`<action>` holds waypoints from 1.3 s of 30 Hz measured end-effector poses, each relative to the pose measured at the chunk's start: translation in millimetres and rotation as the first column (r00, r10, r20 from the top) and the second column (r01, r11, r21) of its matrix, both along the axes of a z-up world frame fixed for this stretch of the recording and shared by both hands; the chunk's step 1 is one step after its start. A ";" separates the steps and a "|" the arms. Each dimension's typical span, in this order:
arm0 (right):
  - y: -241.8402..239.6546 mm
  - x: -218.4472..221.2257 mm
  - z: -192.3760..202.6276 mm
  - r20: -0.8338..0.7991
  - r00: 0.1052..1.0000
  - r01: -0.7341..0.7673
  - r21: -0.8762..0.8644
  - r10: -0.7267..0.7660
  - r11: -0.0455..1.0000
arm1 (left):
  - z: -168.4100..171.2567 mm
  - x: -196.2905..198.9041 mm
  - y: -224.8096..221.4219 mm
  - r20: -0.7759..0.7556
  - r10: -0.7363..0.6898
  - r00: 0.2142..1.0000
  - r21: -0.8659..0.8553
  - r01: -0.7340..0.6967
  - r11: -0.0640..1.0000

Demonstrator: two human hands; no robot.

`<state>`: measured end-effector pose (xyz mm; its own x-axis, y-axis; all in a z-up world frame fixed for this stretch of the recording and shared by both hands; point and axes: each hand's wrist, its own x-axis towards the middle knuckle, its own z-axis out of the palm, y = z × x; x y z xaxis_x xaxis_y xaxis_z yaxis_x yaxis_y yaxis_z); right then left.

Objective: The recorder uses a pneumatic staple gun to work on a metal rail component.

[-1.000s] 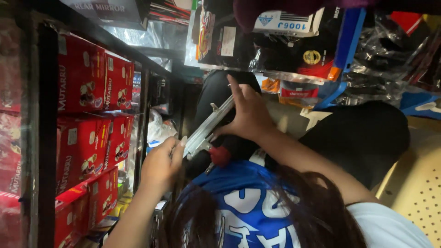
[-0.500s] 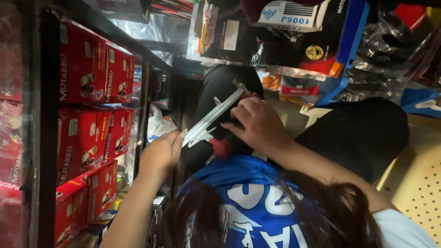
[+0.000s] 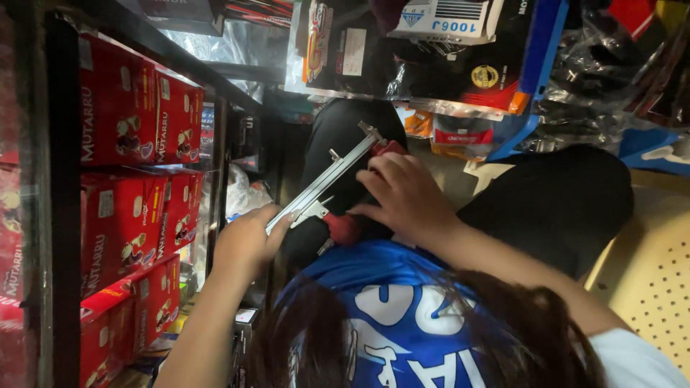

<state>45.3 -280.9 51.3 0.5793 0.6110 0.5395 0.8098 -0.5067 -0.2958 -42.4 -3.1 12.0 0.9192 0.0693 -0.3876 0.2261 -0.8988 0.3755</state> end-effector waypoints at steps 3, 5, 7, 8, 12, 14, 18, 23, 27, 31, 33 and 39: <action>11.0 8.3 -46.4 -0.095 0.995 -0.061 -0.234 0.040 0.970 | -5.0 -2.1 0.4 -0.001 -0.018 1.000 0.027 0.018 0.999; 22.7 16.9 -56.1 -0.133 0.984 -0.153 -0.296 0.118 0.943 | -1.3 -1.4 -1.8 -0.003 -0.013 1.000 0.043 0.014 0.999; 31.9 23.2 -63.0 -0.178 0.965 -0.246 -0.353 0.193 0.903 | -3.2 -2.7 -1.1 -0.007 -0.006 1.000 0.058 0.007 0.998; 34.9 25.0 -65.2 -0.154 0.964 -0.255 -0.323 0.216 0.911 | -7.1 -4.2 0.7 0.022 -0.003 1.000 0.048 0.002 0.999; 40.9 28.3 -82.0 -0.236 0.940 -0.284 -0.150 0.245 0.947 | -24.0 -6.5 11.0 0.171 0.008 0.985 -0.006 -0.007 1.000; 42.2 22.0 -90.0 -0.263 0.946 -0.218 -0.088 0.188 0.972 | -27.6 -5.4 11.7 0.177 0.024 0.984 -0.015 -0.021 1.000; 52.8 21.1 -95.4 -0.304 0.952 0.027 0.025 -0.018 0.999 | -27.8 3.4 14.9 0.182 0.066 0.981 0.006 -0.069 0.998; 59.8 23.7 -112.0 -0.333 0.941 0.074 0.009 -0.067 0.997 | -16.9 15.2 22.4 0.224 0.062 0.973 -0.049 -0.052 0.997; 64.4 23.0 -104.3 -0.341 0.937 0.088 0.007 -0.080 0.996 | -16.7 49.6 46.7 -0.133 0.200 0.971 -0.084 -0.212 0.974; 63.5 19.9 -104.0 -0.342 0.938 0.079 0.028 -0.065 0.997 | -70.0 63.0 69.4 -0.150 0.102 0.983 -0.373 -0.152 0.915; 62.2 24.4 -101.0 -0.323 0.945 0.069 0.044 -0.051 0.997 | -75.5 66.4 64.8 -0.002 0.089 0.996 -0.782 -0.057 0.620; 57.4 30.3 -105.0 -0.333 0.939 0.077 -0.030 -0.082 0.997 | -76.0 71.0 59.6 -0.190 0.149 0.970 -0.921 -0.229 0.316</action>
